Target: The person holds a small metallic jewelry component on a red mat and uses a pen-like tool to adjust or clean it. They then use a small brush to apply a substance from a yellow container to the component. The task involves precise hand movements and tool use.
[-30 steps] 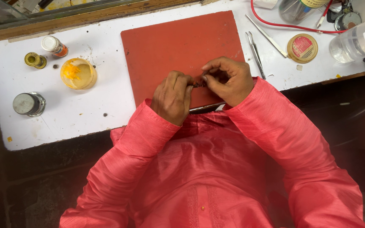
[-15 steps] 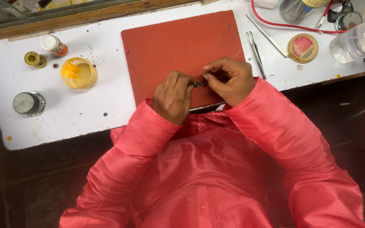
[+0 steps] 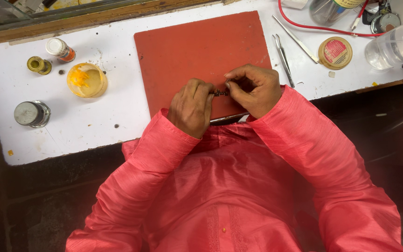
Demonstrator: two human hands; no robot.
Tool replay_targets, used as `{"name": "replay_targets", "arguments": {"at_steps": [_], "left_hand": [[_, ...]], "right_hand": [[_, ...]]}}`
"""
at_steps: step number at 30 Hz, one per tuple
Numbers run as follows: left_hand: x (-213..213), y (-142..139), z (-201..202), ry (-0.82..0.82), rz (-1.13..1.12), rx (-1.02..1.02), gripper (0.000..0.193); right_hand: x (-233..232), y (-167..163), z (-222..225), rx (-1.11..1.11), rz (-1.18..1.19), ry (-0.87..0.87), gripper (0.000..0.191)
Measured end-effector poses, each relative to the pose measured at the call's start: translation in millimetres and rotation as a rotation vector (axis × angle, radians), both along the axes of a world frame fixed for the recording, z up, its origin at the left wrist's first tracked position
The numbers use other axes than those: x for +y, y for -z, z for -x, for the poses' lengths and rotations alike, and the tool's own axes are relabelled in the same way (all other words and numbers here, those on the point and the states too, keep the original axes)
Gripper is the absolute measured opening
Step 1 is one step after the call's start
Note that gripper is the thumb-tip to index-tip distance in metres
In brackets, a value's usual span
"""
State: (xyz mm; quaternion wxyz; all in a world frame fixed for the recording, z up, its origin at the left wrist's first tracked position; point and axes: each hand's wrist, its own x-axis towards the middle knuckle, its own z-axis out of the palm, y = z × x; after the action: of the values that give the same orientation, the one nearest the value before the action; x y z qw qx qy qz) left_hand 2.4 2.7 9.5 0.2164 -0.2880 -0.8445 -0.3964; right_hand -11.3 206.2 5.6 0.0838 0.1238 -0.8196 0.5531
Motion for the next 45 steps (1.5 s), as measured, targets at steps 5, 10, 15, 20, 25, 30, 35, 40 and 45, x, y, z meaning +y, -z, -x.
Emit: {"name": "replay_targets", "arguments": {"at_steps": [5,10,15,20,25,30,35,40,45], "left_hand": [[0,1,0,-0.002,0.006,0.009,0.016],[1,1,-1,-0.010,0.013,0.031,0.017],[0,1,-1,-0.008,0.010,0.030,0.016],[0,0,-1,-0.005,0.007,0.021,0.016],[0,-1,-1,-0.011,0.020,0.013,0.015],[0,-2,-1,-0.016,0.009,0.014,0.014],[0,0,-1,-0.012,0.003,0.013,0.014],[0,1,0,-0.008,0.003,0.018,0.014],[1,1,0,-0.005,-0.010,-0.017,0.013]], "right_hand": [[-2,-1,-2,0.050,-0.007,-0.011,0.013],[-4,-4,-2,0.124,-0.042,-0.037,0.016],[-5,-5,-3,0.115,-0.039,-0.048,0.016],[-5,-2,-5,0.140,-0.073,-0.069,0.015],[-3,1,-3,-0.002,0.054,-0.065,0.015],[-2,1,-2,-0.025,0.068,-0.033,0.014],[-3,3,-2,-0.042,0.054,-0.001,0.013],[-1,5,1,-0.099,0.093,-0.018,0.012],[3,5,5,-0.169,0.116,-0.035,0.013]]}}
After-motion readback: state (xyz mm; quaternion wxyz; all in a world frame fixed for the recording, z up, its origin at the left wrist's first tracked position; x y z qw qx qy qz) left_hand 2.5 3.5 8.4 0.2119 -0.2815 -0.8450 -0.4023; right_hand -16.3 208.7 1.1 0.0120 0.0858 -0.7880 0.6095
